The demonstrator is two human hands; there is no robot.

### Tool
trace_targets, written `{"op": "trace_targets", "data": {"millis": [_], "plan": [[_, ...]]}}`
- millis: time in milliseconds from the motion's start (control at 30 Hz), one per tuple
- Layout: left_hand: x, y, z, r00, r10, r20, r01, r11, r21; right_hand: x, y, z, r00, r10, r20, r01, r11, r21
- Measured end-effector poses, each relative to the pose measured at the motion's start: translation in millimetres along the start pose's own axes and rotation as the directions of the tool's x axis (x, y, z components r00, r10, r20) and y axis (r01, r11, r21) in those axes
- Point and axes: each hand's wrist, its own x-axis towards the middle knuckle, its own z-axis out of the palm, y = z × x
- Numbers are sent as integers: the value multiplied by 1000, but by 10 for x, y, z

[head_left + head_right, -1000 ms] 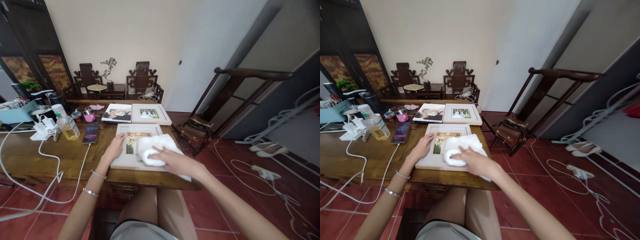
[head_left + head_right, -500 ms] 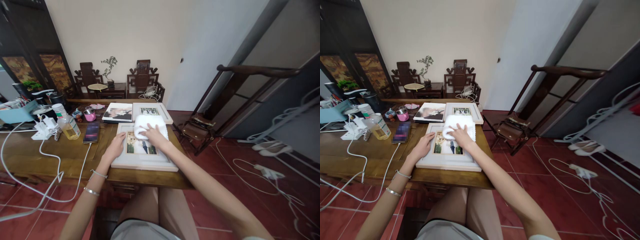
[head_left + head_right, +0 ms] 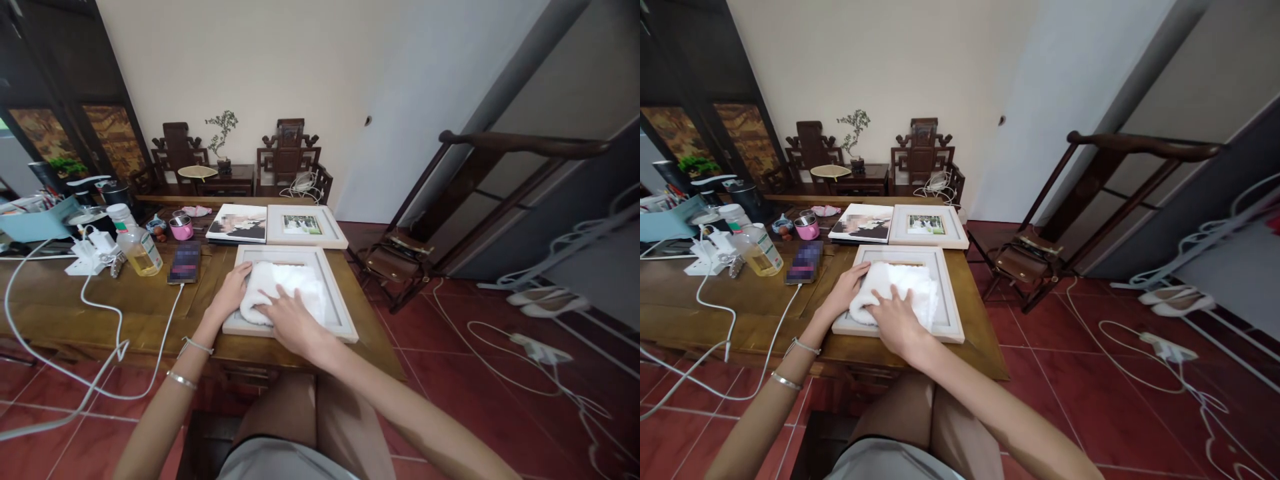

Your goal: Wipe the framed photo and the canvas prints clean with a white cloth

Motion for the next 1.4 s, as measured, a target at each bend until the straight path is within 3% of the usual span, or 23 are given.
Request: {"op": "trace_targets", "data": {"millis": [167, 333, 500, 667, 767, 900, 967, 1033, 1133, 1200, 1300, 1400], "plan": [[4, 9, 7, 999, -44, -20, 44, 999, -3, -154, -175, 50, 1000, -10, 10, 10, 1000, 7], [-26, -68, 54, 1000, 16, -27, -15, 1000, 26, -390, -102, 121, 998, -36, -53, 38, 999, 37], [-32, -96, 76, 999, 34, -1, -34, 998, 47, -793, 211, 155, 994, 93, -60, -93, 996, 3], [-32, 2, 33, 998, -12, 60, 6, 996, 87, -1021, 757, 188, 981, 168, -94, -164, 986, 42], [-34, 34, 17, 997, -27, 78, 19, 994, 104, -862, 1115, 135, 959, 245, -145, -225, 964, 140], [-33, 13, 27, 997, -30, 75, 22, 995, 100, -296, 1351, -38, 915, 302, -268, -273, 952, 140], [-31, -7, 37, 998, -30, 61, 23, 994, 103, 71, 1314, -129, 900, 232, -368, -227, 972, 58], [-28, -22, 39, 999, -16, 47, 11, 994, 110, 443, 1193, -185, 903, 67, -424, -104, 993, -64], [-19, -27, 25, 999, 35, 37, -39, 994, 100, 898, 948, -175, 943, -150, -295, 107, 982, -158], [-11, -25, 12, 998, 59, 35, -61, 995, 79, 1067, 819, -123, 958, -199, -206, 169, 973, -155], [-8, -39, 19, 996, 78, 33, -80, 996, 49, 1087, 783, -48, 970, -180, -161, 156, 976, -153], [-21, -86, 70, 997, 72, 12, -72, 996, 47, 903, 959, -33, 983, -110, -144, 85, 982, -167]]}}
